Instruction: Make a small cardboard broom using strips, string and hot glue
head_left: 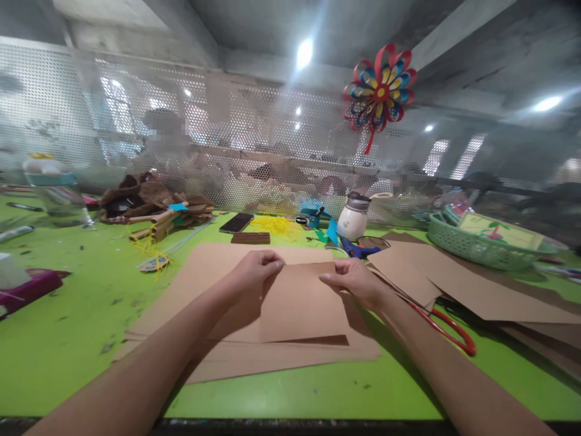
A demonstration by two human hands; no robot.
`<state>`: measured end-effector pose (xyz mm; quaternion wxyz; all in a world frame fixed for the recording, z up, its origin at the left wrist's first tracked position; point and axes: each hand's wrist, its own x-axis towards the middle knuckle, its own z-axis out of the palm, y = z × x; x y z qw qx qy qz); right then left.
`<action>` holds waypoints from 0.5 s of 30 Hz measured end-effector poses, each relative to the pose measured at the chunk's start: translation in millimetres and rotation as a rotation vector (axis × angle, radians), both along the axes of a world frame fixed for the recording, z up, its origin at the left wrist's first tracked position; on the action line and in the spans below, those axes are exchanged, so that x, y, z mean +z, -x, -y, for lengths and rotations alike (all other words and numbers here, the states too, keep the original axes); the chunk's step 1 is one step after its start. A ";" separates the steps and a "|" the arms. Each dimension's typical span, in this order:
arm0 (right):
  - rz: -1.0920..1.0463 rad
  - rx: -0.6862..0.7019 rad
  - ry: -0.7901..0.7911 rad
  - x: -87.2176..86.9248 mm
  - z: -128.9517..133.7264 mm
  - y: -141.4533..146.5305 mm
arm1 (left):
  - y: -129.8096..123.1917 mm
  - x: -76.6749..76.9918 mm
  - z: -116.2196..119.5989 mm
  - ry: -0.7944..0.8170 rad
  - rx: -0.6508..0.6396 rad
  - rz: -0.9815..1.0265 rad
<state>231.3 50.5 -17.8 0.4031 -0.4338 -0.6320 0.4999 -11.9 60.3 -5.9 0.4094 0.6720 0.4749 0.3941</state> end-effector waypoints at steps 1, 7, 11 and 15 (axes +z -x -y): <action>-0.005 -0.012 -0.006 -1.4 -0.6 0.7 | 1.2 0.8 0.0 0.022 0.019 0.035; -0.012 -0.064 -0.022 -8.3 -4.9 0.0 | 13.8 2.3 -10.1 0.193 0.094 0.197; -0.015 -0.069 -0.027 -9.6 -5.2 0.1 | 13.9 0.5 -8.7 0.249 0.077 0.191; -0.011 -0.050 -0.002 -6.0 -1.4 2.0 | 7.4 -3.1 0.2 0.190 0.046 0.101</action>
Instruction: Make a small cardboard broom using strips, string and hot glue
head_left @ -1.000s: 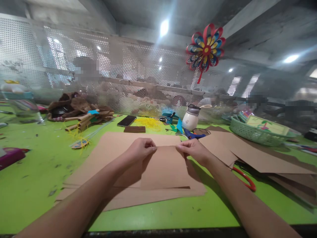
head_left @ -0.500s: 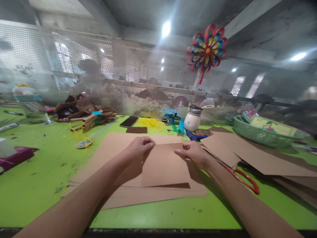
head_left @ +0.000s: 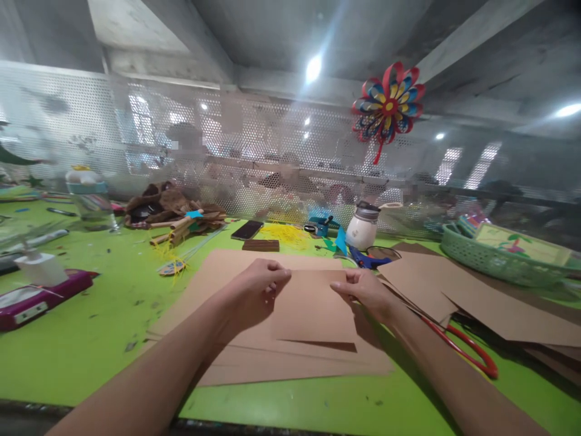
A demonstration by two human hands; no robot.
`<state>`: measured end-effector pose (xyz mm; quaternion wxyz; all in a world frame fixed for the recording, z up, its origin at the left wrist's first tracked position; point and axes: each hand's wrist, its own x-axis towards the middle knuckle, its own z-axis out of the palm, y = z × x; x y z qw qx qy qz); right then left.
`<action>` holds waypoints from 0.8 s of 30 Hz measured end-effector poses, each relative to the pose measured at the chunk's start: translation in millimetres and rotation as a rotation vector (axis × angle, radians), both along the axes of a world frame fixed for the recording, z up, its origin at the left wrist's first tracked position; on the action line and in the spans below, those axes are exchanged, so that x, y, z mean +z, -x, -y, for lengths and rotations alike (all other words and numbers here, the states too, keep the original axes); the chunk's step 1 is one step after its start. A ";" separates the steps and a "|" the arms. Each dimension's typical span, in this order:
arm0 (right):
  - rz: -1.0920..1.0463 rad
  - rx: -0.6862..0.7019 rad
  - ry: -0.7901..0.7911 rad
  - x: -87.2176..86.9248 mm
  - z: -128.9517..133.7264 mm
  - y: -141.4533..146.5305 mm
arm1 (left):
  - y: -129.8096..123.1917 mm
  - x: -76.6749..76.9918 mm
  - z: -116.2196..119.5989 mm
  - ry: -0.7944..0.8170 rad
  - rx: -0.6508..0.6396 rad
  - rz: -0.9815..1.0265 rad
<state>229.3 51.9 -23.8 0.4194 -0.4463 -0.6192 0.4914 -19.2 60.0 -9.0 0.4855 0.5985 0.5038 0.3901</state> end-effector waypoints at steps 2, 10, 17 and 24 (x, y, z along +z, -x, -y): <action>0.010 0.015 0.018 1.8 2.3 0.7 | -1.4 -2.2 0.4 -0.034 0.001 -0.064; 0.038 0.042 0.056 0.5 2.2 2.0 | 2.2 -14.1 -12.7 -0.096 0.062 -0.204; -0.010 0.009 0.081 -0.8 3.5 4.0 | 0.3 -9.4 -5.3 -0.103 0.016 -0.176; -0.020 -0.033 0.088 1.5 6.6 8.5 | -1.0 -10.3 -5.9 -0.091 0.013 0.008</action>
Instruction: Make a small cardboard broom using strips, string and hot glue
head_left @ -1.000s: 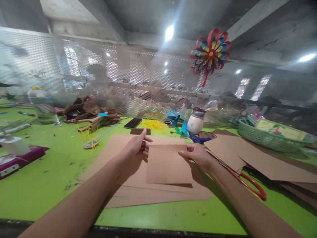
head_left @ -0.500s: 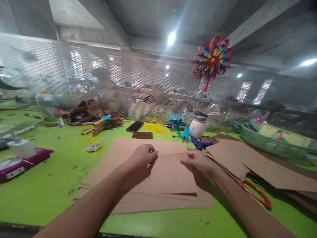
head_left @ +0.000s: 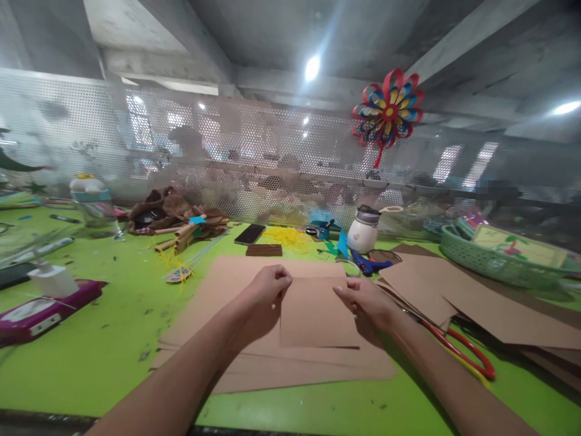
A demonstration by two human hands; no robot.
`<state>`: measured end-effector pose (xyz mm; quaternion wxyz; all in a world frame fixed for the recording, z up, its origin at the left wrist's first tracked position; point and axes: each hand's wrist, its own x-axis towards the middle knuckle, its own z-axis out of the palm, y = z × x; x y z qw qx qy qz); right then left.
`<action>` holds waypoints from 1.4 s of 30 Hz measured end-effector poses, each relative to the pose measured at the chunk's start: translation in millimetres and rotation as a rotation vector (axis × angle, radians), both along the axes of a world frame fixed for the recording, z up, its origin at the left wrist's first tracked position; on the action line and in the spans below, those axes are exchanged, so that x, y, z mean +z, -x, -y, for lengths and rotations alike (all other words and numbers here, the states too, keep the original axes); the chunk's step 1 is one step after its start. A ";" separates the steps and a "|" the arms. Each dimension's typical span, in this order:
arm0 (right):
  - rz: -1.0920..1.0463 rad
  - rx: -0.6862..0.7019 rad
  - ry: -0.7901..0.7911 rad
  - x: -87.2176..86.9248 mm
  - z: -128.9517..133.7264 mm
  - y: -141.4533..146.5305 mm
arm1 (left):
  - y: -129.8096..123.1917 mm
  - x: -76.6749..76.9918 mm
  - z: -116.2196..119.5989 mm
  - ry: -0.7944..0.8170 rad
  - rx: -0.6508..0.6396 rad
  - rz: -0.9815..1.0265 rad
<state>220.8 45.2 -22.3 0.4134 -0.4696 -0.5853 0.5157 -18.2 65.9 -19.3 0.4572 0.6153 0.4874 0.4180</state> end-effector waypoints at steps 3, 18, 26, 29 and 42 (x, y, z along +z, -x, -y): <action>-0.007 0.002 -0.008 -2.4 -0.8 1.9 | -2.5 -3.0 4.1 0.012 -0.015 0.086; -0.068 -0.048 -0.016 -9.1 -6.1 3.5 | -11.8 -11.4 14.8 0.077 0.012 0.340; -0.150 -0.006 -0.013 -12.0 -9.1 5.0 | -16.5 -10.8 18.2 0.056 0.051 0.259; -0.181 0.000 -0.023 -11.7 -10.4 4.2 | -17.2 -10.7 11.5 0.036 0.077 0.149; -0.236 -0.057 0.005 -4.0 -11.6 -4.7 | 27.0 31.2 -23.7 -0.319 0.057 -0.558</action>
